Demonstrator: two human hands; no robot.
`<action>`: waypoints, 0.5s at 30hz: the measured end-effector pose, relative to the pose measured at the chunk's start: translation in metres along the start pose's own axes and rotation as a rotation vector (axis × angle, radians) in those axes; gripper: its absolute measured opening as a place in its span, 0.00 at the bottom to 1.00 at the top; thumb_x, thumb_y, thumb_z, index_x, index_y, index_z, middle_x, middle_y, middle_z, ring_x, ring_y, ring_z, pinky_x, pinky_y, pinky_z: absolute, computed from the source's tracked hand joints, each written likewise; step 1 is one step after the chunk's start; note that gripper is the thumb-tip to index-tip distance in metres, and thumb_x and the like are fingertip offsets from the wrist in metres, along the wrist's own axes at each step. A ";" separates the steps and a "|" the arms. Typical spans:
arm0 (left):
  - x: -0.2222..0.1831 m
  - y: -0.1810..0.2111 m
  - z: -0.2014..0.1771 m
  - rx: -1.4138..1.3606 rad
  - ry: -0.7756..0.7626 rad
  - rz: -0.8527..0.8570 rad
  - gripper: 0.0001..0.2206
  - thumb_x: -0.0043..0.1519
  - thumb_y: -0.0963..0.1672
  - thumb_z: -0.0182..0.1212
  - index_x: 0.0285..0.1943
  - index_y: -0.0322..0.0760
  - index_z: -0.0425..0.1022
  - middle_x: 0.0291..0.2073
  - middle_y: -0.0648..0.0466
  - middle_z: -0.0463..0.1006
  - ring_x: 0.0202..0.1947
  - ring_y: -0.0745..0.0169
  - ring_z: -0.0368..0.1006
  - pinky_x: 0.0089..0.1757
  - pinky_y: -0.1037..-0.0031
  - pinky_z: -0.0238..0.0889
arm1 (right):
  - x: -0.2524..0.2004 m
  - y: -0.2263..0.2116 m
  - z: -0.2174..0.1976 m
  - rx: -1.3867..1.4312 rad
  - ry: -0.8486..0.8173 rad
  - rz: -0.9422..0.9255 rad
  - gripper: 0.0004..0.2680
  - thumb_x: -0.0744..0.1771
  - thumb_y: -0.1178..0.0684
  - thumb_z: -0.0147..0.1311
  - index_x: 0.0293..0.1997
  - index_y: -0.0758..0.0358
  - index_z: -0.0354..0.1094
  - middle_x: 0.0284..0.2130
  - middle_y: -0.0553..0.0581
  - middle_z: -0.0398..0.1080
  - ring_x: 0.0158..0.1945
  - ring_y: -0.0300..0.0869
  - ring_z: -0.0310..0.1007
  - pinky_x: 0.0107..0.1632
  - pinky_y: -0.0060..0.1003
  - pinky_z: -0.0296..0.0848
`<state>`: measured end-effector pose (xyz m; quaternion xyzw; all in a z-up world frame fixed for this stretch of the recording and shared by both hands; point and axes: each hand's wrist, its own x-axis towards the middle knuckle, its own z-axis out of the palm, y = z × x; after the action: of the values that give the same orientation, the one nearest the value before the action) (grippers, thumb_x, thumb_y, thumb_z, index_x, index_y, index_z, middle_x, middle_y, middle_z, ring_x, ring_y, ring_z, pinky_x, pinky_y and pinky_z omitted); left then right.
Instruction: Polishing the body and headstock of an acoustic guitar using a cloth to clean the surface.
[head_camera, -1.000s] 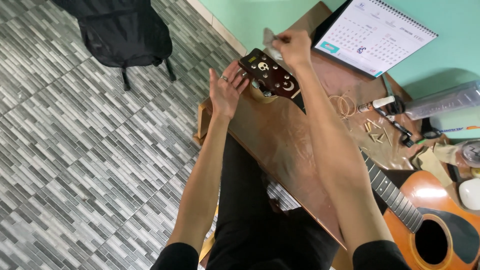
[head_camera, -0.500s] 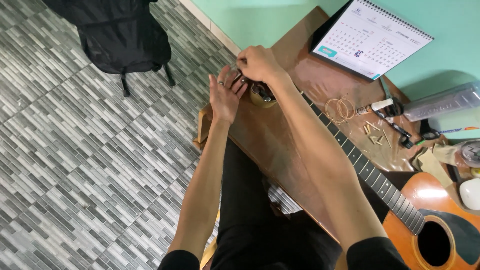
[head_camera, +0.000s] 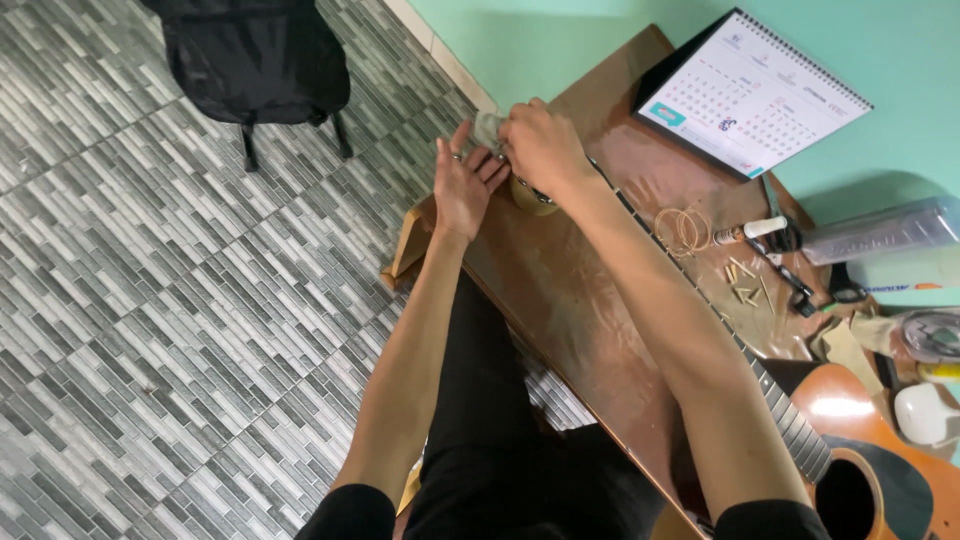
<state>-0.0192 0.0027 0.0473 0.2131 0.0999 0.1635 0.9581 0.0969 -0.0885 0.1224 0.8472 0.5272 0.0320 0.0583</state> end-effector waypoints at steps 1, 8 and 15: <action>0.003 -0.002 -0.005 0.000 0.002 0.009 0.42 0.58 0.63 0.44 0.79 0.45 0.50 0.61 0.40 0.70 0.52 0.46 0.72 0.58 0.56 0.64 | -0.003 -0.009 -0.005 -0.001 0.003 -0.008 0.05 0.68 0.59 0.55 0.33 0.63 0.72 0.31 0.56 0.66 0.44 0.55 0.66 0.29 0.53 0.72; 0.040 -0.039 -0.058 -0.084 -0.130 0.012 0.43 0.62 0.69 0.43 0.79 0.46 0.54 0.71 0.36 0.62 0.70 0.34 0.60 0.66 0.41 0.49 | -0.065 -0.025 0.006 -0.408 0.485 -0.216 0.05 0.62 0.59 0.57 0.24 0.59 0.74 0.34 0.57 0.67 0.38 0.51 0.68 0.44 0.44 0.67; 0.034 -0.038 -0.040 0.081 -0.082 0.014 0.31 0.69 0.58 0.54 0.72 0.35 0.64 0.62 0.37 0.73 0.60 0.41 0.73 0.64 0.50 0.60 | -0.115 -0.021 -0.007 -0.367 0.502 -0.028 0.08 0.67 0.61 0.55 0.26 0.56 0.68 0.30 0.52 0.60 0.29 0.44 0.66 0.35 0.34 0.67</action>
<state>0.0123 -0.0024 -0.0094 0.2590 0.0657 0.1571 0.9507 0.0266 -0.1824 0.1270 0.7806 0.5223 0.3341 0.0784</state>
